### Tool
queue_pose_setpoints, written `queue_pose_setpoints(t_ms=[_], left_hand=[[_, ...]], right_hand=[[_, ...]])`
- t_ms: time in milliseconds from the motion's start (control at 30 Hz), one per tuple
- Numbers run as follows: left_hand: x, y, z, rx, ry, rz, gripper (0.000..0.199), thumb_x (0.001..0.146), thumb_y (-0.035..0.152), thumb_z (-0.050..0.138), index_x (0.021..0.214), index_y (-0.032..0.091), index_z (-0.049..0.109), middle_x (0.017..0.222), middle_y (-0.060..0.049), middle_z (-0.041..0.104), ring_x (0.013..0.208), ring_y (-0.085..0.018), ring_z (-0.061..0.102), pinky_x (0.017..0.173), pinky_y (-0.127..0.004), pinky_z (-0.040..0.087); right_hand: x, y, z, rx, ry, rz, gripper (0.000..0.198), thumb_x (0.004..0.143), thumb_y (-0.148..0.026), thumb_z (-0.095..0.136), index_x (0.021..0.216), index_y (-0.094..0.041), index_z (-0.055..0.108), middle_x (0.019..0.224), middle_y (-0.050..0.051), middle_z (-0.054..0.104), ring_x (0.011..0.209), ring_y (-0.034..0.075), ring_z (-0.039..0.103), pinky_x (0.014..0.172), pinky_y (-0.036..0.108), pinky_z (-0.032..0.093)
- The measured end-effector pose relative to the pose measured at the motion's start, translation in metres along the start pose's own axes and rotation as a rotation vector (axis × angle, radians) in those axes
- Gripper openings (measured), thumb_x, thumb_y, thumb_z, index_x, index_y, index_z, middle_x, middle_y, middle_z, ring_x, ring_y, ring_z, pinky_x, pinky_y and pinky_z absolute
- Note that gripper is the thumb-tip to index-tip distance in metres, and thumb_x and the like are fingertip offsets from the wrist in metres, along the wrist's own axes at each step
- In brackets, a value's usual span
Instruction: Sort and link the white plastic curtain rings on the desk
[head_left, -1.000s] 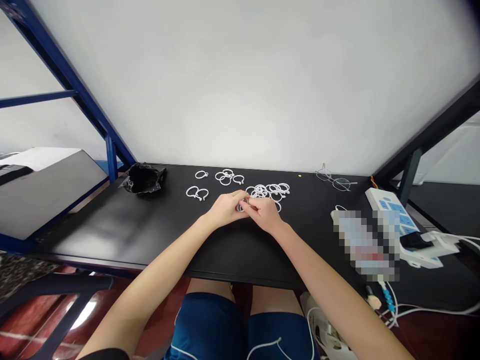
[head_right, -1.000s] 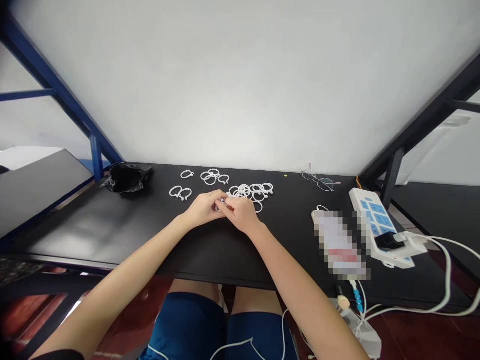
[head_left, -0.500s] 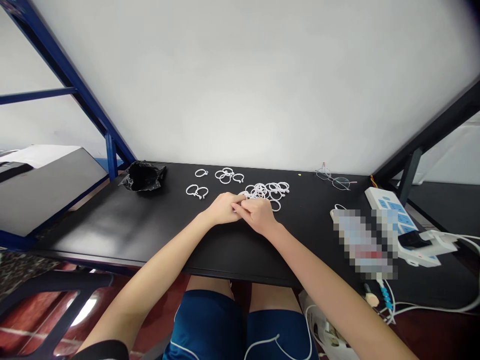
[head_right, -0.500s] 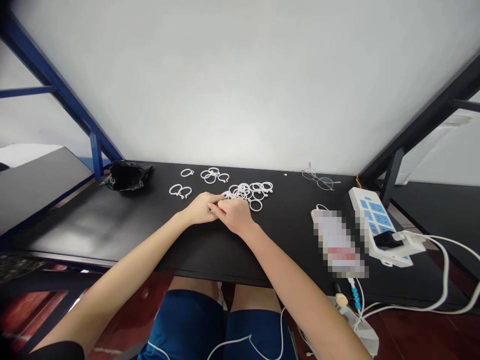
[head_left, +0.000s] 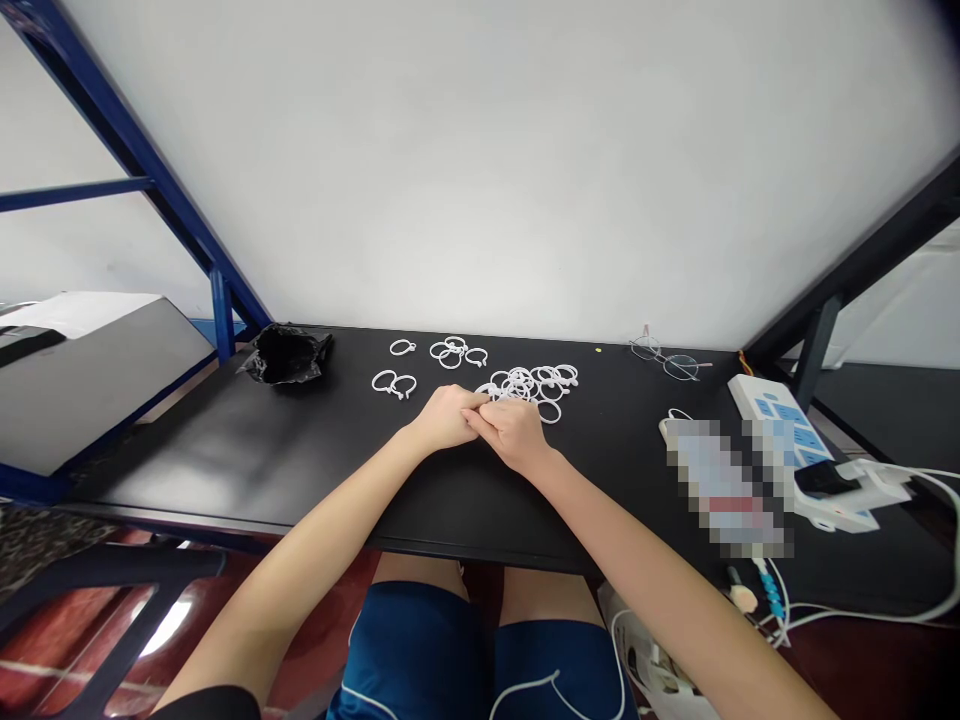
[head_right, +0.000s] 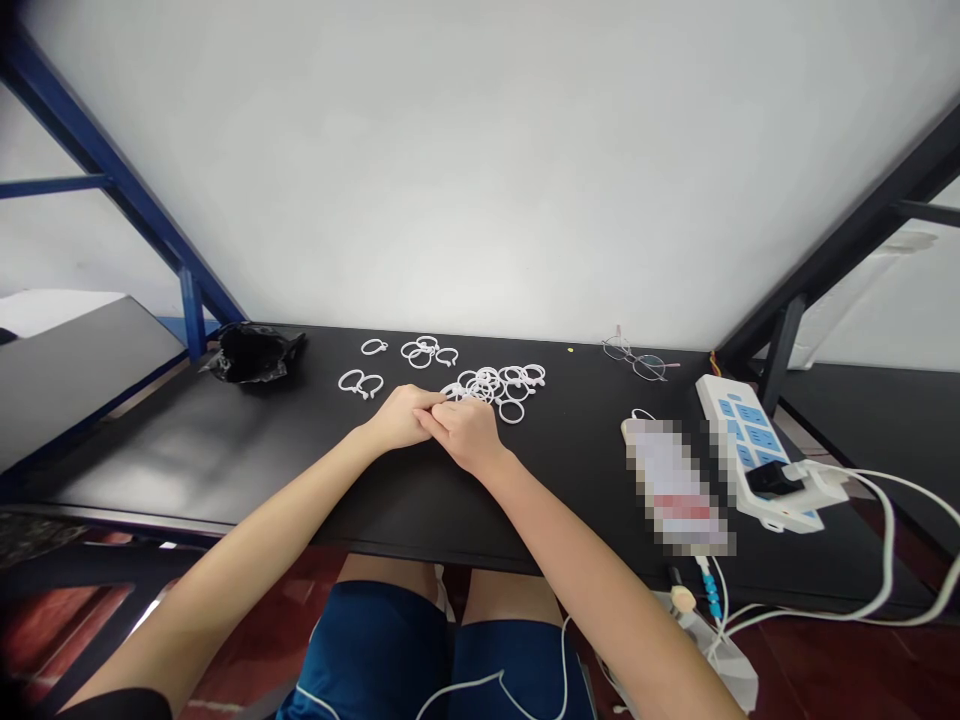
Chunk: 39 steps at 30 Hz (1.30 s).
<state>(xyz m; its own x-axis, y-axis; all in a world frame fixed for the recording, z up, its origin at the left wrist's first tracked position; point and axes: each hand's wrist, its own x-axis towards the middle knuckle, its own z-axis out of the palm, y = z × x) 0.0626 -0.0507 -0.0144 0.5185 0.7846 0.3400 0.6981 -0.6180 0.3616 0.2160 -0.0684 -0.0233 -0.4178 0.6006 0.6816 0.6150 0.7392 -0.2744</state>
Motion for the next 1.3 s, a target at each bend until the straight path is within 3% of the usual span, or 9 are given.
queue_pose_setpoints(t_ms=[333, 467, 567, 633, 833, 900, 1000, 1100, 1300], left_hand=[[0.0, 0.004, -0.005, 0.004, 0.015, 0.005, 0.009, 0.069, 0.019, 0.051, 0.062, 0.02, 0.045, 0.054, 0.002, 0.051, 0.049, -0.012, 0.044, 0.05, -0.024, 0.026], [0.0, 0.007, -0.01, -0.02, 0.046, -0.011, 0.009, 0.075, 0.019, 0.053, 0.082, 0.021, 0.056, 0.071, 0.001, 0.062, 0.06, -0.014, 0.055, 0.055, -0.024, 0.033], [0.002, 0.001, -0.015, -0.006, 0.094, -0.061, 0.029, 0.081, 0.032, 0.057, 0.109, 0.023, 0.054, 0.09, -0.001, 0.066, 0.066, -0.014, 0.058, 0.06, -0.024, 0.04], [0.003, -0.006, -0.019, 0.041, 0.138, -0.107, 0.034, 0.084, 0.037, 0.056, 0.115, 0.022, 0.052, 0.098, -0.002, 0.065, 0.069, -0.014, 0.059, 0.063, -0.026, 0.043], [0.0, -0.033, -0.034, 0.323, 0.223, -0.326, 0.022, 0.091, 0.034, 0.044, 0.099, 0.02, 0.06, 0.103, -0.01, 0.063, 0.103, -0.026, 0.055, 0.079, -0.033, 0.047], [-0.003, -0.044, -0.036, 0.383, 0.184, -0.44, 0.027, 0.091, 0.036, 0.045, 0.104, 0.018, 0.06, 0.109, -0.013, 0.061, 0.107, -0.03, 0.052, 0.084, -0.037, 0.046], [-0.007, -0.061, -0.037, 0.401, 0.012, -0.596, 0.04, 0.089, 0.042, 0.045, 0.116, 0.014, 0.057, 0.118, -0.018, 0.057, 0.11, -0.035, 0.05, 0.087, -0.044, 0.045], [-0.01, -0.074, -0.04, 0.37, -0.085, -0.653, 0.046, 0.089, 0.046, 0.044, 0.122, 0.015, 0.054, 0.123, -0.019, 0.055, 0.113, -0.037, 0.049, 0.089, -0.046, 0.044], [-0.014, -0.079, -0.059, 0.311, -0.004, -0.683, 0.039, 0.089, 0.044, 0.043, 0.114, 0.018, 0.057, 0.112, -0.013, 0.065, 0.109, -0.031, 0.057, 0.09, -0.043, 0.045]], right_hand=[[0.0, 0.002, -0.002, 0.042, -0.01, 0.066, 0.05, 0.093, -0.045, 0.046, 0.051, -0.019, 0.04, 0.048, -0.002, 0.045, 0.046, 0.01, 0.036, 0.05, 0.026, 0.027], [0.002, 0.005, -0.005, 0.11, 0.012, 0.126, 0.046, 0.095, -0.04, 0.044, 0.054, -0.019, 0.036, 0.05, -0.003, 0.041, 0.048, 0.01, 0.035, 0.051, 0.025, 0.027], [0.005, 0.016, -0.014, 0.156, 0.11, 0.236, 0.042, 0.094, -0.039, 0.043, 0.057, -0.02, 0.036, 0.053, -0.004, 0.039, 0.05, 0.01, 0.037, 0.053, 0.025, 0.03], [0.008, 0.029, -0.022, 0.155, 0.201, 0.346, 0.043, 0.093, -0.042, 0.045, 0.057, -0.02, 0.036, 0.053, -0.004, 0.039, 0.05, 0.01, 0.037, 0.054, 0.025, 0.031], [0.009, 0.067, -0.038, 0.105, 0.351, 0.668, 0.043, 0.085, -0.041, 0.048, 0.052, -0.021, 0.03, 0.047, -0.005, 0.031, 0.048, 0.01, 0.03, 0.051, 0.026, 0.03], [0.007, 0.074, -0.041, 0.061, 0.358, 0.721, 0.041, 0.08, -0.036, 0.051, 0.05, -0.021, 0.028, 0.046, -0.005, 0.028, 0.048, 0.01, 0.027, 0.05, 0.026, 0.028], [0.005, 0.079, -0.043, 0.007, 0.352, 0.777, 0.038, 0.074, -0.031, 0.053, 0.046, -0.021, 0.029, 0.046, -0.005, 0.028, 0.047, 0.01, 0.026, 0.05, 0.026, 0.027], [0.003, 0.081, -0.044, -0.035, 0.267, 0.828, 0.037, 0.071, -0.031, 0.054, 0.045, -0.021, 0.029, 0.045, -0.004, 0.029, 0.047, 0.01, 0.025, 0.049, 0.026, 0.026], [0.003, 0.08, -0.044, -0.083, 0.145, 0.877, 0.038, 0.071, -0.033, 0.056, 0.046, -0.022, 0.029, 0.045, -0.004, 0.032, 0.045, 0.012, 0.027, 0.047, 0.026, 0.026]])
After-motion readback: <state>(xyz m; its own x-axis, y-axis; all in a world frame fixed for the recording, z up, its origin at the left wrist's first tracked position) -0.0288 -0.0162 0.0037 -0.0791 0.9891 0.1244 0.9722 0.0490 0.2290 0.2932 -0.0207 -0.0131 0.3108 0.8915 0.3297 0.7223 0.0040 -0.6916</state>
